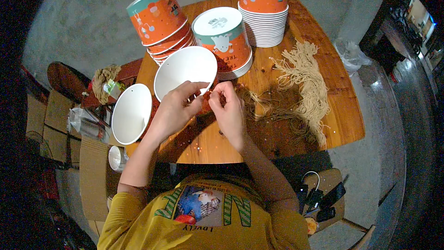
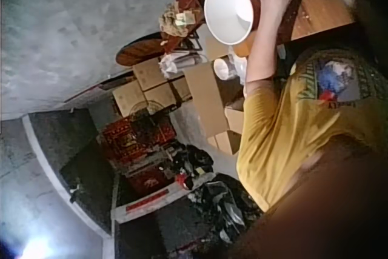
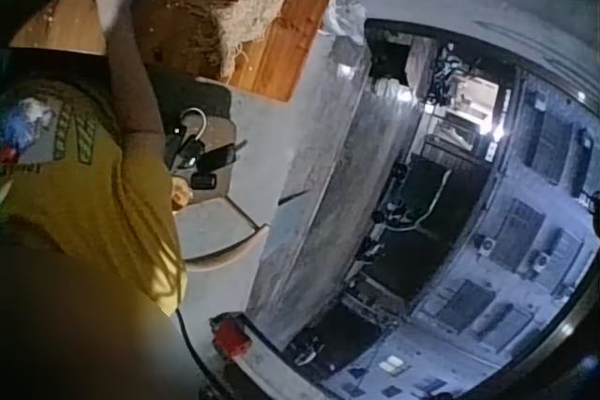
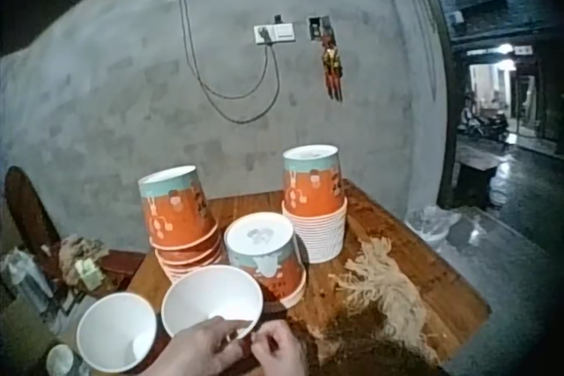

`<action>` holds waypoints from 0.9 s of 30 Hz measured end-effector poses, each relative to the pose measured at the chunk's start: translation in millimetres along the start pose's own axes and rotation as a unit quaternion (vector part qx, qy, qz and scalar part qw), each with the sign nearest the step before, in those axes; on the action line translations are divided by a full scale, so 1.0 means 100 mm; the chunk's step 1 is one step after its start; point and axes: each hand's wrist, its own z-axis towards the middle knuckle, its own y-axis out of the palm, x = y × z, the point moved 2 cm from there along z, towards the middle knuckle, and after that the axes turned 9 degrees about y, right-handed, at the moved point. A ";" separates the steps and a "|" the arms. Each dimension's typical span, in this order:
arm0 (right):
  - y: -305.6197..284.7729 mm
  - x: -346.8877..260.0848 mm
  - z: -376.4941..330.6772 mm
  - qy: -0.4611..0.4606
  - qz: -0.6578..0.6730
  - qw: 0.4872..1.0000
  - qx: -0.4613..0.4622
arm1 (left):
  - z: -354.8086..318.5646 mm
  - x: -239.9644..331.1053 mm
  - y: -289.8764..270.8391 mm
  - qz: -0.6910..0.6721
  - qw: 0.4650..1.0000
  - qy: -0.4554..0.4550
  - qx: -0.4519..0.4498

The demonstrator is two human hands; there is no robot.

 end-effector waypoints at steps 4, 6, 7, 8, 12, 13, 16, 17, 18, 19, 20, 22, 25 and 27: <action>0.00 0.00 0.01 -0.009 -0.025 1.000 0.005 | 0.01 0.00 0.00 -0.014 1.000 -0.001 0.007; 0.00 -0.02 0.01 -0.007 -0.039 0.999 0.009 | 0.01 0.00 0.00 -0.016 1.000 0.001 0.008; 0.00 -0.03 0.00 -0.005 -0.054 0.998 0.014 | 0.01 -0.01 -0.01 -0.004 1.000 0.009 -0.004; 0.01 -0.07 -0.01 -0.005 -0.054 0.998 0.013 | 0.02 -0.02 -0.02 0.007 1.000 0.017 -0.015; 0.03 -0.09 -0.02 -0.028 -0.074 0.996 0.031 | 0.07 -0.16 -0.02 -0.041 0.998 0.037 0.002; 0.03 -0.07 -0.01 -0.030 -0.065 0.997 0.032 | 0.11 -0.19 -0.02 -0.080 0.996 0.007 -0.032; 0.02 -0.13 -0.01 -0.030 -0.087 0.995 0.035 | 0.21 -0.28 0.00 -0.133 0.988 -0.019 -0.079; 0.03 -0.15 -0.02 -0.032 -0.088 0.995 0.034 | 0.23 -0.30 0.01 -0.146 0.985 -0.012 -0.091; 0.03 -0.18 -0.02 -0.033 -0.109 0.993 0.034 | 0.25 -0.33 0.00 -0.146 0.985 -0.011 -0.089; 0.04 -0.20 -0.02 -0.034 -0.130 0.990 0.033 | 0.26 -0.35 0.01 -0.124 0.987 -0.010 -0.102; 0.03 -0.19 -0.01 -0.034 -0.132 0.990 0.033 | 0.28 -0.37 0.03 -0.104 0.988 -0.010 -0.116; 0.02 -0.18 0.00 -0.021 -0.138 0.990 0.024 | 0.28 -0.34 0.04 -0.122 0.989 -0.020 -0.082; -0.04 -0.11 0.04 0.018 -0.049 0.998 -0.024 | 0.27 -0.24 0.01 -0.103 0.995 -0.011 0.013; -0.06 -0.20 0.04 -0.029 -0.022 0.999 -0.002 | 0.26 -0.18 -0.02 -0.093 0.992 0.017 0.080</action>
